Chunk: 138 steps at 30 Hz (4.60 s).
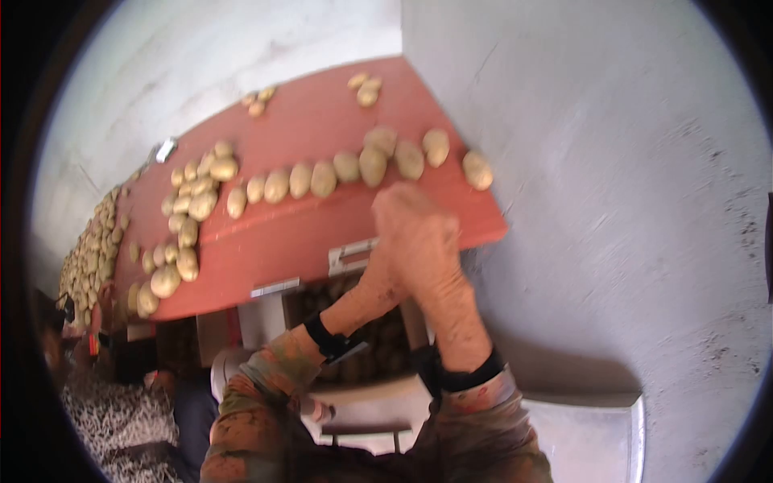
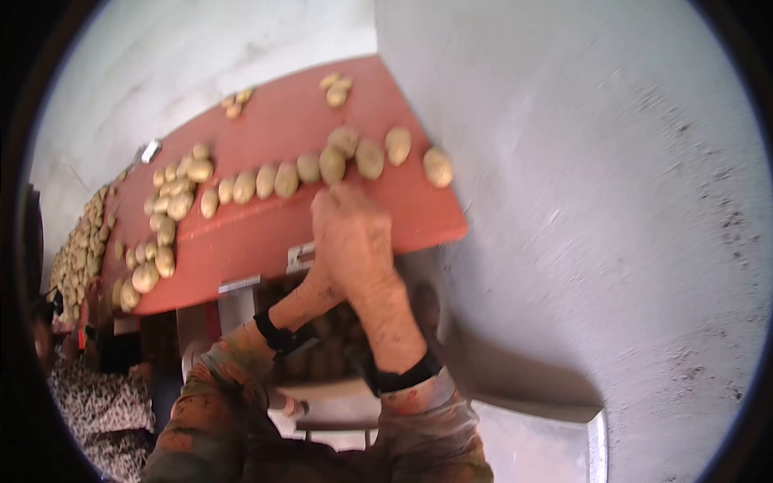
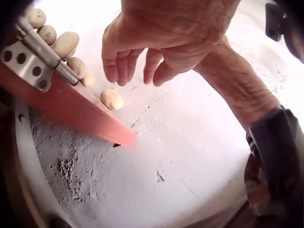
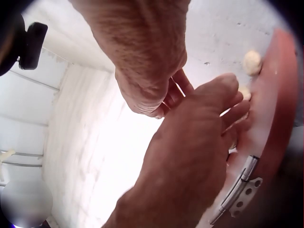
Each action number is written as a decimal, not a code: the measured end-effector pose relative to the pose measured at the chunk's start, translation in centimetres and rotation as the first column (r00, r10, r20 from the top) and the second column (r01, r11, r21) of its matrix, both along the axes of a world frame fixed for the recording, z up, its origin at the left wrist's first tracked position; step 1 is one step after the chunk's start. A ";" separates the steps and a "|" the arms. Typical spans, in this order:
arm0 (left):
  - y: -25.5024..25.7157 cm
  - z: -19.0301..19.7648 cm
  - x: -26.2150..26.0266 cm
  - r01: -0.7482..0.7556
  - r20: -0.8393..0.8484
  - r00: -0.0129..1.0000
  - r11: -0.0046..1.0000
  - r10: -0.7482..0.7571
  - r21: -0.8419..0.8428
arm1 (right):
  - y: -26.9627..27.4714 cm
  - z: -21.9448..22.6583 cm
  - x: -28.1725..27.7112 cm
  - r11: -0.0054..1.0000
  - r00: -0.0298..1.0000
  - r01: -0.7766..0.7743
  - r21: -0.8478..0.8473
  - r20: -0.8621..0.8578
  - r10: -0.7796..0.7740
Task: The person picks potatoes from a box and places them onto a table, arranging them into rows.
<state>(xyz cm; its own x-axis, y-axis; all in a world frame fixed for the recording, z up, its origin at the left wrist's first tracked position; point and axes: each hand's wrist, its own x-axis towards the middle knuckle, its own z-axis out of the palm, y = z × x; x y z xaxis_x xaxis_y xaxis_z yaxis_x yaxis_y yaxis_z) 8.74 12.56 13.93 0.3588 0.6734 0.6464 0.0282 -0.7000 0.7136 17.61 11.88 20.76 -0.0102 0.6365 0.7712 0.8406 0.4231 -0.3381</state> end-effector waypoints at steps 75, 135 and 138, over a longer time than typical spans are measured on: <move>-1.4 0.8 -4.1 0.522 0.555 0.831 0.304 0.028 -0.797 | -0.2 -0.7 0.2 0.870 0.991 0.135 -0.474 0.055 -0.124; 2.6 -25.8 -18.4 -0.560 -0.603 0.764 0.700 0.230 -0.443 | 0.0 -2.5 1.6 0.850 0.990 0.091 -0.519 0.138 -0.022; 2.5 -26.6 -18.7 -0.572 -0.736 0.646 0.767 0.201 -0.293 | 0.1 -2.7 1.7 0.859 0.986 0.097 -0.502 0.165 -0.015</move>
